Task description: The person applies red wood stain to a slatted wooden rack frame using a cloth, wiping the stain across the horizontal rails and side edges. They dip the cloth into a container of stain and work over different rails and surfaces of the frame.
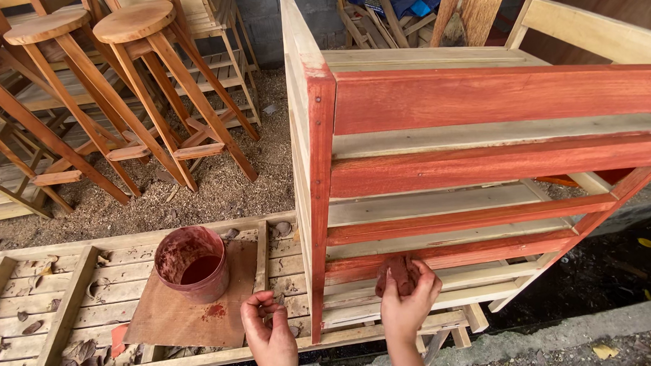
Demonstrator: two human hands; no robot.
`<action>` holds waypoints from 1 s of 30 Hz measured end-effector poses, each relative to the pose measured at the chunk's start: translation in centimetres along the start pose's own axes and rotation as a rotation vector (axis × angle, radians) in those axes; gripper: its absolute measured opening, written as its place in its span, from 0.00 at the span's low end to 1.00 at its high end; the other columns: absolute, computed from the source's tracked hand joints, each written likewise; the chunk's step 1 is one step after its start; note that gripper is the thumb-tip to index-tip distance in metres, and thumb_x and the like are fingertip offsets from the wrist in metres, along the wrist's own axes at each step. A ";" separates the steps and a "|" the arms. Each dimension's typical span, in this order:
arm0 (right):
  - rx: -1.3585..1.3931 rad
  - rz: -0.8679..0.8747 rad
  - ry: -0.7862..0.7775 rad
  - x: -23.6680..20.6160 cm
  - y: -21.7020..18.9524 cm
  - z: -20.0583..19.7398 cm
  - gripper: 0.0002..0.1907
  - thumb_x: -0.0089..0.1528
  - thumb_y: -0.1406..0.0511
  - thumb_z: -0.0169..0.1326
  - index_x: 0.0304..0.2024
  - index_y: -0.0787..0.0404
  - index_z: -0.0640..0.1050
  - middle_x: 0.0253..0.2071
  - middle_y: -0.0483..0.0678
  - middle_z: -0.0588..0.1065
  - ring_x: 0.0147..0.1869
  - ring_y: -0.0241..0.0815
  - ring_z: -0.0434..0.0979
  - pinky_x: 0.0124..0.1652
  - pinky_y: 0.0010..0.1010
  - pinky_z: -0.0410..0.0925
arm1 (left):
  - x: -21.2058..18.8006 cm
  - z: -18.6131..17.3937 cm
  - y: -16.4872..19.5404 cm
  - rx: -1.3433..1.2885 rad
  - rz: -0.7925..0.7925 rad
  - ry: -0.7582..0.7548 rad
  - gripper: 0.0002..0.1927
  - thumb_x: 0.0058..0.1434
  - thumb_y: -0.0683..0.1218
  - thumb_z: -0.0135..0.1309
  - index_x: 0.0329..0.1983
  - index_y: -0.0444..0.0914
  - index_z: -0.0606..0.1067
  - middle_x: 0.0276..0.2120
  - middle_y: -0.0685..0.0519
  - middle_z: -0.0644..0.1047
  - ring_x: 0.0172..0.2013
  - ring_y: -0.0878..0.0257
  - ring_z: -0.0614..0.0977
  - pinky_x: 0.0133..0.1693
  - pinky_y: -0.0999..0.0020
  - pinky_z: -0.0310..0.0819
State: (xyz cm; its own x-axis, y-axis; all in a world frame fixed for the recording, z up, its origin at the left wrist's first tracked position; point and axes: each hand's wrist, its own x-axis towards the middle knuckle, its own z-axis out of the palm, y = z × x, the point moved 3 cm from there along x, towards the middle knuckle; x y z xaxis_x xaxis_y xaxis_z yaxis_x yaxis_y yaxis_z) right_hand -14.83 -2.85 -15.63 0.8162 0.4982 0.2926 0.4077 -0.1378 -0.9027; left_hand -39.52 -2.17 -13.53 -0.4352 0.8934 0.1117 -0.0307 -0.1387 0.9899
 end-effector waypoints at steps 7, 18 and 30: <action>0.045 -0.263 -0.047 -8.3 -5.8 5.3 0.28 0.54 0.66 0.65 0.55 0.54 0.70 0.55 0.55 0.68 0.64 0.58 0.66 0.62 0.54 0.61 | 0.6 -2.5 0.1 0.085 -0.038 0.069 0.17 0.58 0.31 0.50 0.49 0.37 0.70 0.43 0.54 0.70 0.40 0.67 0.73 0.40 0.70 0.69; 0.091 -0.253 -0.077 -3.4 0.2 3.0 0.25 0.52 0.71 0.65 0.50 0.55 0.74 0.50 0.51 0.72 0.58 0.51 0.73 0.58 0.44 0.71 | 0.1 -0.8 2.3 0.098 0.187 -0.015 0.15 0.56 0.30 0.49 0.46 0.35 0.71 0.44 0.53 0.67 0.41 0.66 0.74 0.46 0.72 0.72; -0.063 -0.118 -0.006 -5.3 1.0 4.1 0.28 0.55 0.69 0.63 0.56 0.61 0.68 0.57 0.59 0.66 0.63 0.58 0.68 0.59 0.49 0.67 | -0.7 0.9 1.3 0.154 0.041 -0.039 0.14 0.56 0.30 0.50 0.44 0.36 0.73 0.44 0.53 0.68 0.41 0.67 0.72 0.40 0.74 0.71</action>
State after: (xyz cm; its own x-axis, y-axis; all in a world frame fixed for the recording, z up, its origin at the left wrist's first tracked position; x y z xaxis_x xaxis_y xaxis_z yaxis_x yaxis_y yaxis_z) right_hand -20.43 -2.16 -19.38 0.7589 0.5191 0.3933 0.5255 -0.1313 -0.8406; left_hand -38.45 -2.61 -12.28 -0.3974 0.9048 0.1531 0.1259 -0.1115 0.9858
